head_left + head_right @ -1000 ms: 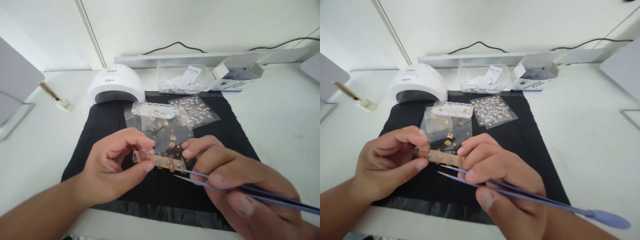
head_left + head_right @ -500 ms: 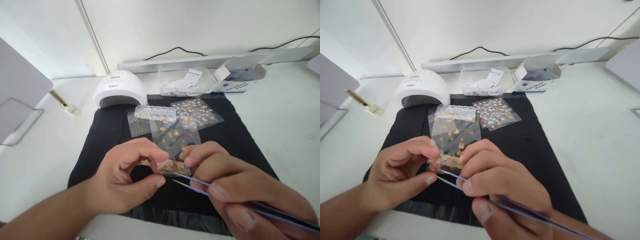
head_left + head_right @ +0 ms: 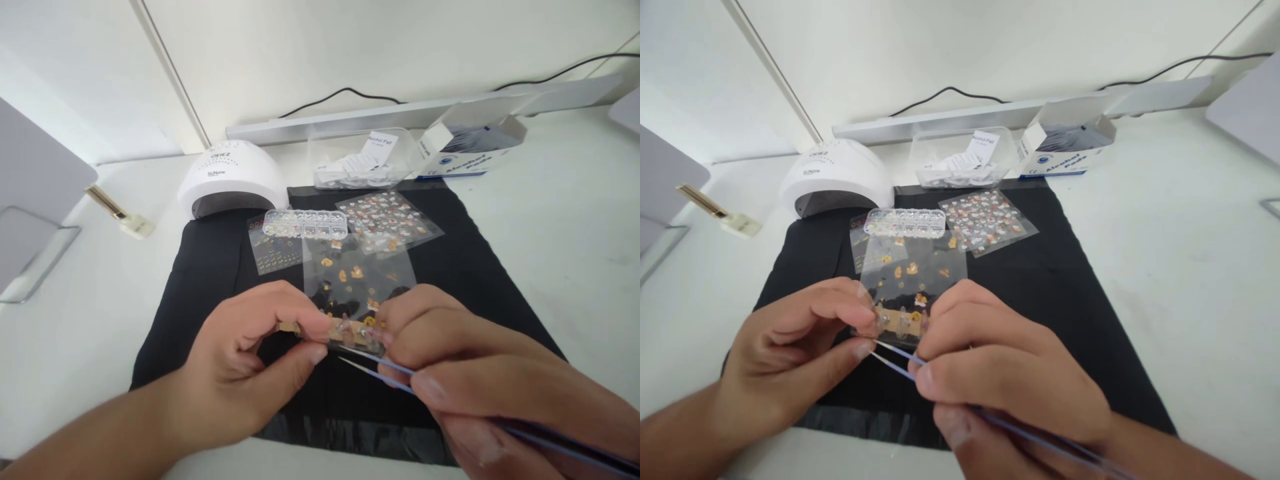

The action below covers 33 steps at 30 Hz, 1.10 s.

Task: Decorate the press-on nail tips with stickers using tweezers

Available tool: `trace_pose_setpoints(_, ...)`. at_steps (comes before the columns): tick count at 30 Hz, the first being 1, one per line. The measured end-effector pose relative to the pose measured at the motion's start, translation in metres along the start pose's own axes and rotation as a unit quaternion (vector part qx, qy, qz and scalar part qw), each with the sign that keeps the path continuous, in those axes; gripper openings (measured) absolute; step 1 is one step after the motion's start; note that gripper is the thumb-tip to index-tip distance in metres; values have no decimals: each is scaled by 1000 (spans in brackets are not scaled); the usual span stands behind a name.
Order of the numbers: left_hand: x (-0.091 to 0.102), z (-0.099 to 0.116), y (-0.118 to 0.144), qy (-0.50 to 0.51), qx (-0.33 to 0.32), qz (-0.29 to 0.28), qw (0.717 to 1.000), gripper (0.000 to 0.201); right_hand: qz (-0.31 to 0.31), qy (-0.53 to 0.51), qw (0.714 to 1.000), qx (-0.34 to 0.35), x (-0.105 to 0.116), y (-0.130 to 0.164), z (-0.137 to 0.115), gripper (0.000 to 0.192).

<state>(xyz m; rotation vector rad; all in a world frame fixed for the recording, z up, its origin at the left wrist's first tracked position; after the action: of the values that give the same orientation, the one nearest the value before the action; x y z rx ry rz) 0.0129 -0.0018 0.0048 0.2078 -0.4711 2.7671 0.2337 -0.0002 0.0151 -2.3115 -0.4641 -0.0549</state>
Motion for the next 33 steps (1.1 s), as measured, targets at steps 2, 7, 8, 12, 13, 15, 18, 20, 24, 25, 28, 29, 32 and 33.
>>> trace_pose_setpoints(2,0,2,1,-18,2,9,1000,26,-5,19,1000,6,2,-6,-5,20)
trace_pose_setpoints(7,-1,1,6,-41,15,6,999,36,2,63,996,71,1,-19,-8,20)
trace_pose_setpoints(8,-1,0,7,-43,17,8,999,39,2,66,995,74,-1,-19,-7,20)
trace_pose_setpoints(12,-2,-1,9,-60,14,25,998,39,41,61,995,67,-3,-11,-7,14)
trace_pose_setpoints(13,-3,-1,9,-69,13,28,997,37,64,57,994,66,-2,-8,-7,13)
trace_pose_setpoints(15,-3,0,8,-85,2,33,996,34,-3,47,998,37,-1,-3,-8,11)
trace_pose_setpoints(18,-3,2,5,-99,-27,41,994,33,-20,44,998,42,3,1,-7,13)
trace_pose_setpoints(20,-3,3,3,-104,-44,46,993,32,-26,59,997,46,5,4,-4,14)
trace_pose_setpoints(24,-2,1,1,-113,-65,56,990,32,15,65,995,69,8,6,-4,16)
trace_pose_setpoints(25,-1,0,1,-115,-67,57,989,32,-23,68,997,25,7,7,-4,14)
trace_pose_setpoints(28,1,-3,3,-118,-61,63,989,32,14,62,998,20,5,6,-5,9)
trace_pose_setpoints(29,1,-4,4,-117,-56,66,989,32,51,59,997,27,4,6,-5,9)
trace_pose_setpoints(32,2,-5,6,-114,-37,81,989,32,110,41,993,35,5,7,0,12)
trace_pose_setpoints(33,2,-5,6,-110,-29,90,989,32,97,31,994,33,7,8,2,12)
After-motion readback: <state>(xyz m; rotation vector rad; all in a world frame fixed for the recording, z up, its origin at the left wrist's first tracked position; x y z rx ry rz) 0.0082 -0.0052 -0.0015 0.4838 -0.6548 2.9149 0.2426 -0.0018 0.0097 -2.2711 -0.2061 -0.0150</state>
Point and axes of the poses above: each hand's wrist, its own y-axis away from the middle knuckle, its own x-axis out of the back of the hand, z = x × y, the point moved 1 cm from there along -y, towards the middle knuckle, and after that the axes turned 4 degrees about x, right-handed, at the moved point
